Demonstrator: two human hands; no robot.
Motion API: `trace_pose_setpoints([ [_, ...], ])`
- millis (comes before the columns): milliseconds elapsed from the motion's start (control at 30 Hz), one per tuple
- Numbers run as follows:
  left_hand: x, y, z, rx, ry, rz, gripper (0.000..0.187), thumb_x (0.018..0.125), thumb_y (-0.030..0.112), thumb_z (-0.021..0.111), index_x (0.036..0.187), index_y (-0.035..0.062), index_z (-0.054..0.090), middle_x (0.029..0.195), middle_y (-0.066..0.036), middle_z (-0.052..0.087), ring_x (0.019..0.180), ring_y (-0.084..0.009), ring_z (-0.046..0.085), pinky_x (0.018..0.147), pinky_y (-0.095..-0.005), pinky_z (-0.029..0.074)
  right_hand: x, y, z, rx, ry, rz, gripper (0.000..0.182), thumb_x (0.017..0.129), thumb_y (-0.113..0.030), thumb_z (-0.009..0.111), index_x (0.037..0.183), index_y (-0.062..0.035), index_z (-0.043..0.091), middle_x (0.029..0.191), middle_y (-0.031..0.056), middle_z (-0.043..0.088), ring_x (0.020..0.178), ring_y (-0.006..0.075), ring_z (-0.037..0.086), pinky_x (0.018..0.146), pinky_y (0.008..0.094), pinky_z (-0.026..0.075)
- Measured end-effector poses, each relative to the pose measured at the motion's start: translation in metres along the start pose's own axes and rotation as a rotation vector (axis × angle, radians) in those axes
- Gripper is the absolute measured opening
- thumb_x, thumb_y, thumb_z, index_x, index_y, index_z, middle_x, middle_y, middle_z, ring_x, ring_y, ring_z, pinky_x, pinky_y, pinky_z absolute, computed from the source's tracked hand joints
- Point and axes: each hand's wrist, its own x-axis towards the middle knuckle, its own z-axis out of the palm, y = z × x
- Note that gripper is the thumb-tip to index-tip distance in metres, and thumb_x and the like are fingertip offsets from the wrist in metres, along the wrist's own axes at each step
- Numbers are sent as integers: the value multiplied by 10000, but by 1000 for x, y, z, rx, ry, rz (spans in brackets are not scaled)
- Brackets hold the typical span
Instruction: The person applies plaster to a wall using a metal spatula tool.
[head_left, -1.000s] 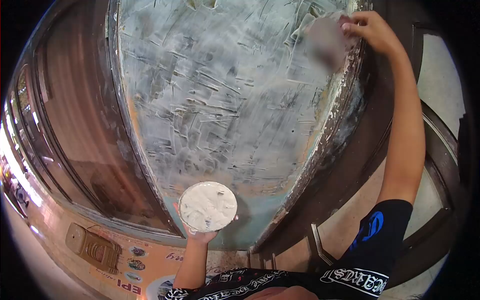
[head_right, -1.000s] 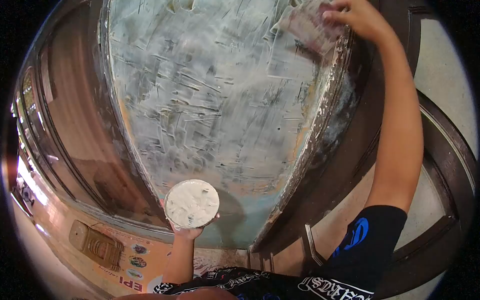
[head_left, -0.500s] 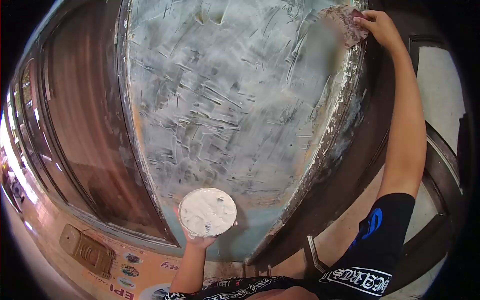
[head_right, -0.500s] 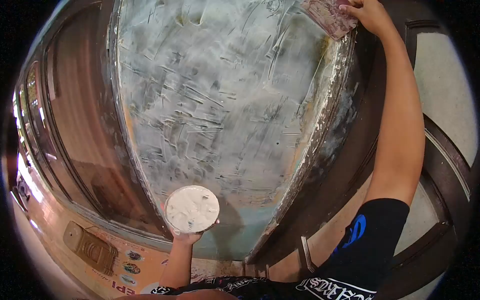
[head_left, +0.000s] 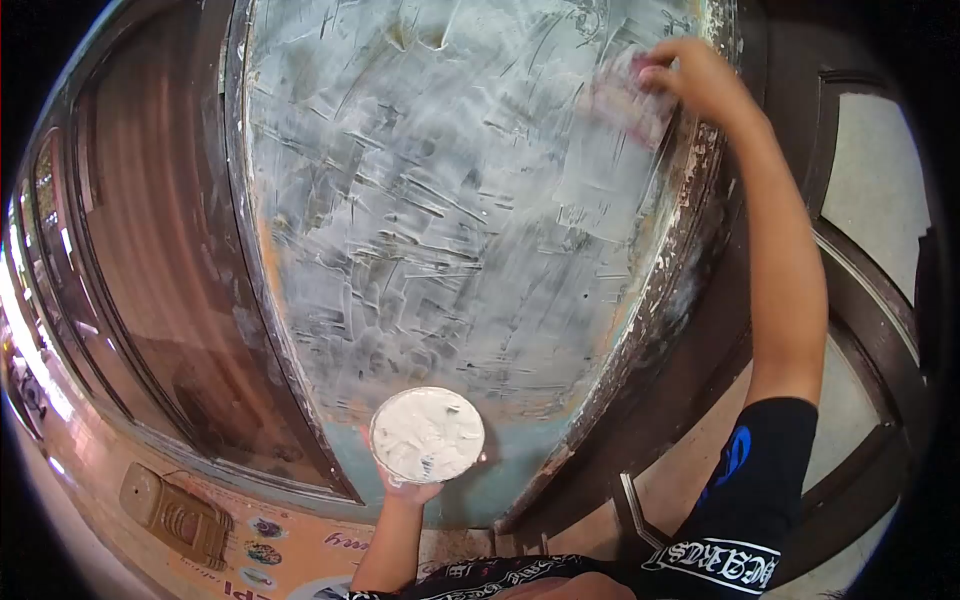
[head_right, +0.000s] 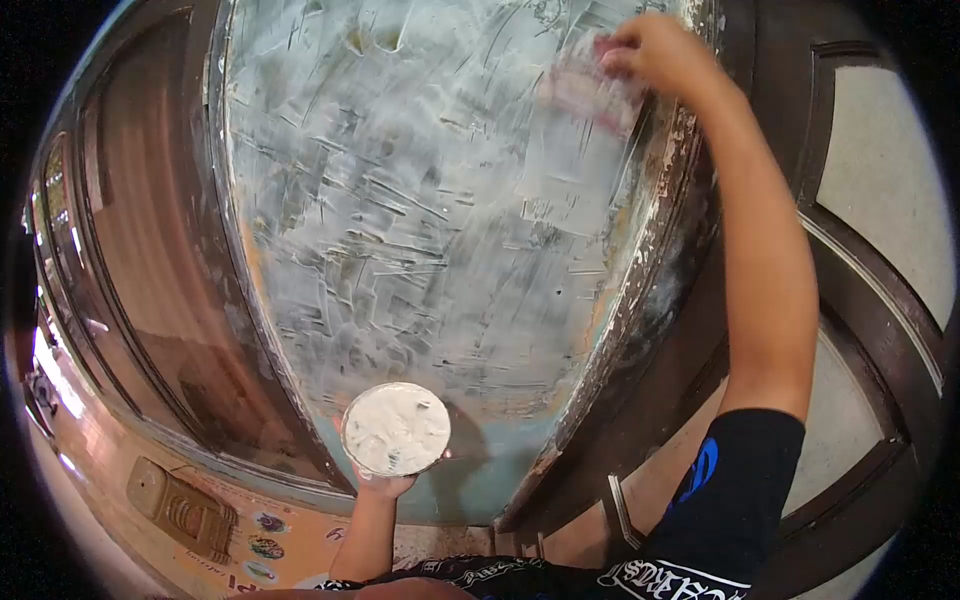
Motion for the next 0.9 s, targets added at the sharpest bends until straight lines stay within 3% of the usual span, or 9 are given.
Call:
trace_pose_setpoints([
  [100, 3, 4, 0, -9, -44, 12, 983, 826, 870, 331, 1554, 211, 276, 1575, -158, 318, 1377, -478, 376, 982, -807, 328, 48, 59, -43, 36, -53, 86, 284, 866, -235, 735, 1004, 13, 726, 882, 113, 736, 779, 171, 681, 763, 324, 518],
  [167, 2, 10, 0, -78, -90, 21, 998, 820, 881, 319, 1561, 215, 260, 1589, -157, 294, 1394, -477, 355, 996, -804, 315, 34, 23, -67, 292, 93, 258, 124, 840, -77, 754, 889, 36, 745, 702, 88, 717, 598, 123, 643, 540, 305, 496],
  [267, 3, 18, -4, -24, -113, -3, 995, 822, 880, 312, 1562, 216, 260, 1593, -156, 286, 1397, -475, 352, 995, -806, 315, 13, 43, -54, 196, -280, 154, 237, 860, -206, 744, 962, 7, 730, 824, 73, 718, 736, 149, 642, 730, 317, 509],
  [300, 3, 20, -3, -35, -130, -14, 990, 825, 878, 310, 1562, 219, 261, 1593, -156, 286, 1397, -475, 352, 991, -806, 320, -17, 10, -40, 235, -209, 67, 190, 834, -166, 762, 928, -4, 730, 792, 44, 689, 733, 129, 609, 722, 308, 496],
  [433, 5, 18, 0, -146, -51, -25, 1015, 772, 893, 403, 1538, 235, 298, 1561, -131, 337, 1345, -477, 406, 928, -802, 372, -89, -62, 7, 254, -563, 20, 266, 740, -174, 824, 899, 12, 720, 877, 191, 701, 887, 353, 666, 815, 402, 511],
  [500, 8, 17, 0, -146, -24, -44, 1015, 771, 892, 409, 1536, 234, 301, 1553, -134, 352, 1340, -480, 410, 930, -804, 369, -105, -66, 28, 163, -633, 3, 211, 733, -113, 801, 872, 13, 706, 865, 181, 669, 836, 348, 633, 751, 413, 499],
  [700, 8, 18, 2, -65, -6, -35, 1027, 779, 907, 360, 1524, 201, 346, 1530, -158, 394, 1329, -474, 436, 928, -791, 394, -41, -23, 1, 141, -351, 157, 183, 743, -33, 758, 917, 15, 722, 874, 193, 692, 836, 337, 680, 753, 399, 518],
  [833, 8, 24, -13, -28, -26, 30, 1005, 798, 892, 348, 1530, 205, 329, 1550, -157, 360, 1330, -490, 427, 935, -803, 381, 30, 37, -31, -134, -149, 23, 245, 793, -123, 768, 1002, -3, 721, 910, 196, 711, 834, 338, 688, 767, 398, 519],
  [900, 7, 24, -2, -69, -9, 50, 974, 815, 874, 352, 1534, 218, 320, 1559, -154, 345, 1334, -487, 425, 937, -808, 376, 32, 8, -64, -103, 62, -29, 124, 845, -72, 750, 892, 43, 743, 706, 92, 720, 593, 137, 656, 537, 308, 510],
])
